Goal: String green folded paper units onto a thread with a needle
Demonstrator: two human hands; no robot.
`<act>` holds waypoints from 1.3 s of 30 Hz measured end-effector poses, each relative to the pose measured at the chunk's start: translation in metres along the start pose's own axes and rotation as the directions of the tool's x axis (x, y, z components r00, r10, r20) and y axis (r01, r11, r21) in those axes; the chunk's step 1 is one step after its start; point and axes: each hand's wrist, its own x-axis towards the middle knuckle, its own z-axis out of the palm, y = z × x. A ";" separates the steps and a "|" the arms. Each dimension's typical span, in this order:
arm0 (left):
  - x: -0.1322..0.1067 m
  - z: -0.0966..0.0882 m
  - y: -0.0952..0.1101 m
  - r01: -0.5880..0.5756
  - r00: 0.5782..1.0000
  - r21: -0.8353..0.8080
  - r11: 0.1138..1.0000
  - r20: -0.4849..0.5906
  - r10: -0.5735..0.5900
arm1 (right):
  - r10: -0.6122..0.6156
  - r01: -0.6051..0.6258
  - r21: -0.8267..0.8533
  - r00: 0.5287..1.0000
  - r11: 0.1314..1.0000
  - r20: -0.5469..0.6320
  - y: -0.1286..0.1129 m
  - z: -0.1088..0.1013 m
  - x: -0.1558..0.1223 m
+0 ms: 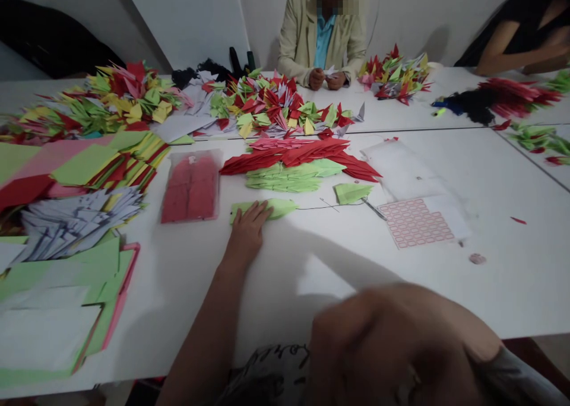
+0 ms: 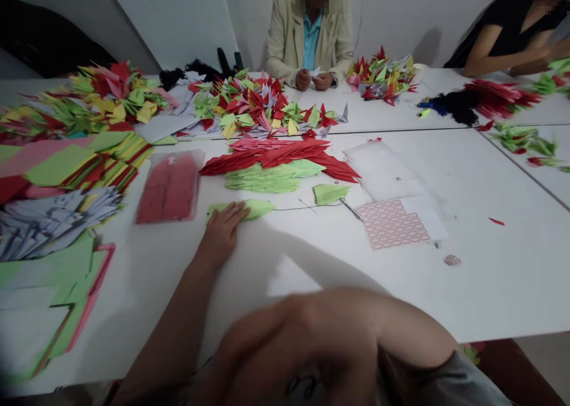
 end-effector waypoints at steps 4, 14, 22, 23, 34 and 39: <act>-0.001 0.000 0.001 0.016 1.000 0.025 1.000 0.012 -0.016 | 0.064 -0.215 -0.494 0.950 0.843 -0.305 0.061 -0.063 -0.004; -0.002 -0.003 0.003 0.042 0.998 0.000 0.999 -0.036 -0.042 | 0.417 -0.651 -0.685 0.750 0.326 -0.514 0.165 -0.120 -0.064; -0.003 -0.001 0.002 0.038 0.997 -0.016 0.999 -0.069 -0.039 | 0.193 -0.627 -0.620 0.759 0.472 -0.621 0.161 -0.121 -0.062; -0.003 -0.001 0.002 0.036 0.996 -0.021 0.999 -0.076 -0.038 | 0.144 -0.622 -0.594 0.742 0.510 -0.655 0.159 -0.120 -0.060; -0.001 -0.019 0.055 0.003 0.976 -0.758 0.653 -0.142 -0.168 | 0.351 -0.493 -0.098 0.731 0.864 -0.585 0.114 -0.085 -0.027; 0.006 -0.026 0.087 0.120 0.987 -0.943 0.309 0.081 -0.137 | 0.383 -0.415 0.048 0.783 0.909 -0.489 0.103 -0.066 -0.010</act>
